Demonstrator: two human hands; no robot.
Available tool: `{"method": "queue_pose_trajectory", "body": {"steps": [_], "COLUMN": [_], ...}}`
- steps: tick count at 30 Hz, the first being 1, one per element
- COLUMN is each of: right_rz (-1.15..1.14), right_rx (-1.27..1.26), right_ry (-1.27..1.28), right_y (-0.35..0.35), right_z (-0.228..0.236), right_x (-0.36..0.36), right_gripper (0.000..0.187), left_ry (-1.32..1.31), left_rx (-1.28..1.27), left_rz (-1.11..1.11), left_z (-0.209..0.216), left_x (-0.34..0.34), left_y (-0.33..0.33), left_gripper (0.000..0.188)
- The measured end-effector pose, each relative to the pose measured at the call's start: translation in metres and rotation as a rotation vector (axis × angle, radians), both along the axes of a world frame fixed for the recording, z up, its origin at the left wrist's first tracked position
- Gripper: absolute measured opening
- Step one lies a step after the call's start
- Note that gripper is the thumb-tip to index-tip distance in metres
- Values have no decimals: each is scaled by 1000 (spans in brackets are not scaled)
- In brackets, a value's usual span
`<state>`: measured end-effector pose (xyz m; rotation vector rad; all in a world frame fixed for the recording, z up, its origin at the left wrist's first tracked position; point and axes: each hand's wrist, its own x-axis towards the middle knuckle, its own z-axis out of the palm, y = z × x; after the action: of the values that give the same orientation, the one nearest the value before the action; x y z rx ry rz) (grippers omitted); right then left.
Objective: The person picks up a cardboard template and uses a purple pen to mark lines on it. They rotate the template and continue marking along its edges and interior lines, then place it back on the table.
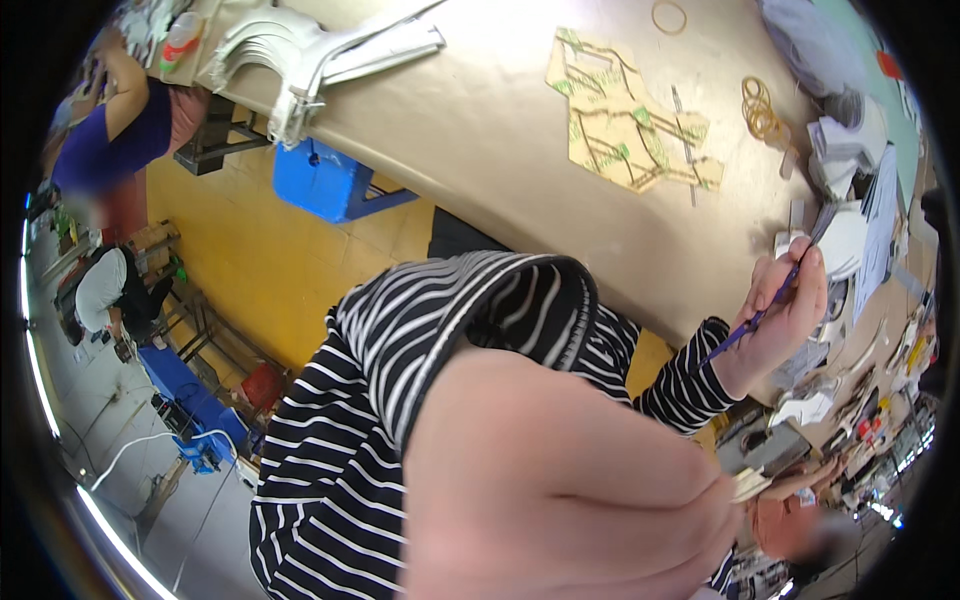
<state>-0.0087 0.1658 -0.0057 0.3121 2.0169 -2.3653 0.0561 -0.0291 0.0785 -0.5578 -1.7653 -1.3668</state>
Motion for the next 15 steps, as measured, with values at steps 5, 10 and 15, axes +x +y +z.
{"method": "queue_pose_trajectory", "body": {"steps": [5, 10, 15], "right_rz": [-2, 42, 142], "right_rx": [-23, -56, 129], "right_ry": [-5, 8, 6], "right_y": [2, 4, -11], "right_z": [-6, -11, -19], "right_x": [-3, -7, -12], "right_gripper": [26, 27, 20], "left_ry": [-6, 39, -276], "left_rx": [-4, 10, 230], "left_rz": [21, 32, 114], "left_z": [-2, -2, -22], "left_x": [4, 3, 16], "left_y": [-4, -14, -23], "left_gripper": [11, 13, 8]}}
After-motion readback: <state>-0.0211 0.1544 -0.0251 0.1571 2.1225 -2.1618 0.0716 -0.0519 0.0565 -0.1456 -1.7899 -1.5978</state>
